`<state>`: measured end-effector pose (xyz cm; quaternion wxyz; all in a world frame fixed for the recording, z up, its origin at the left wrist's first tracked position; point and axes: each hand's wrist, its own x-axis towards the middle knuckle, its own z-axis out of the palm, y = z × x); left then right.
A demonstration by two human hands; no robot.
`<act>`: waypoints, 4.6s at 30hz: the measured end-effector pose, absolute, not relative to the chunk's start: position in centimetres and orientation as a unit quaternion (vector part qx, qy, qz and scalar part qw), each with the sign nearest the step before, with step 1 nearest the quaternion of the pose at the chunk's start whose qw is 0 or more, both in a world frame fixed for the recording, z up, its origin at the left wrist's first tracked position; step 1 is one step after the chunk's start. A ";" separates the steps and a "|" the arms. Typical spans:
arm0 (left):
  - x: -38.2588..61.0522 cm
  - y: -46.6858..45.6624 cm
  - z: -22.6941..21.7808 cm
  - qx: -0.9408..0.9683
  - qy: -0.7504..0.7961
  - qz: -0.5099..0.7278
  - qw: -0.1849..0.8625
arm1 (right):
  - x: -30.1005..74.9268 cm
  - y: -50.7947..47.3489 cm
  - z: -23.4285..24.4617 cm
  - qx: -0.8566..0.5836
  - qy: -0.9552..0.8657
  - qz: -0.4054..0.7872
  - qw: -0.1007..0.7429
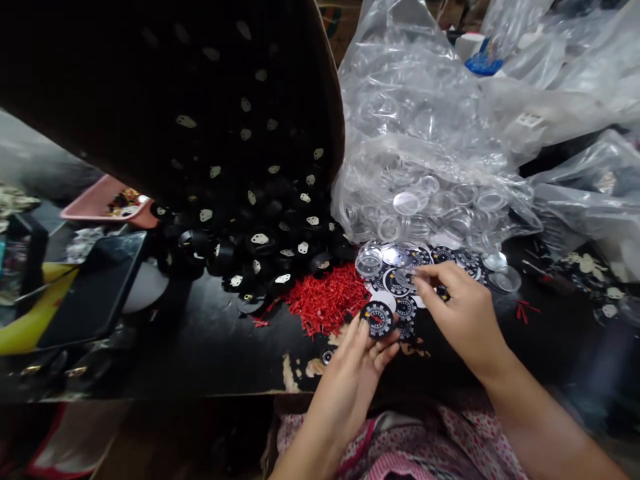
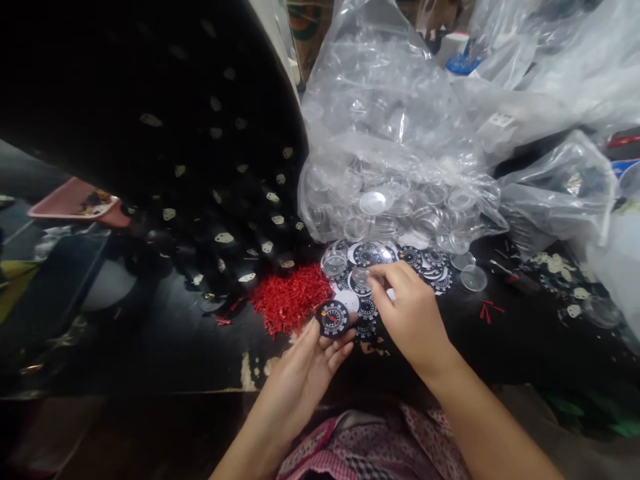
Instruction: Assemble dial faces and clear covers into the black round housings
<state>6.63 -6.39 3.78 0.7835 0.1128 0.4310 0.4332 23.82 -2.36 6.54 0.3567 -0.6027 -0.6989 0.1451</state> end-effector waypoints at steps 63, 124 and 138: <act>0.8 -9.1 1.7 0.087 0.433 0.485 0.755 | 18.3 -3.3 6.1 -0.491 -0.630 0.552 0.237; 3.1 -9.6 2.9 0.306 0.510 0.409 0.692 | 20.5 -6.6 6.5 -0.532 -0.694 0.429 0.225; 2.3 -9.0 2.9 0.104 0.510 0.513 0.682 | 17.1 -1.7 4.7 -0.600 -0.795 0.089 0.023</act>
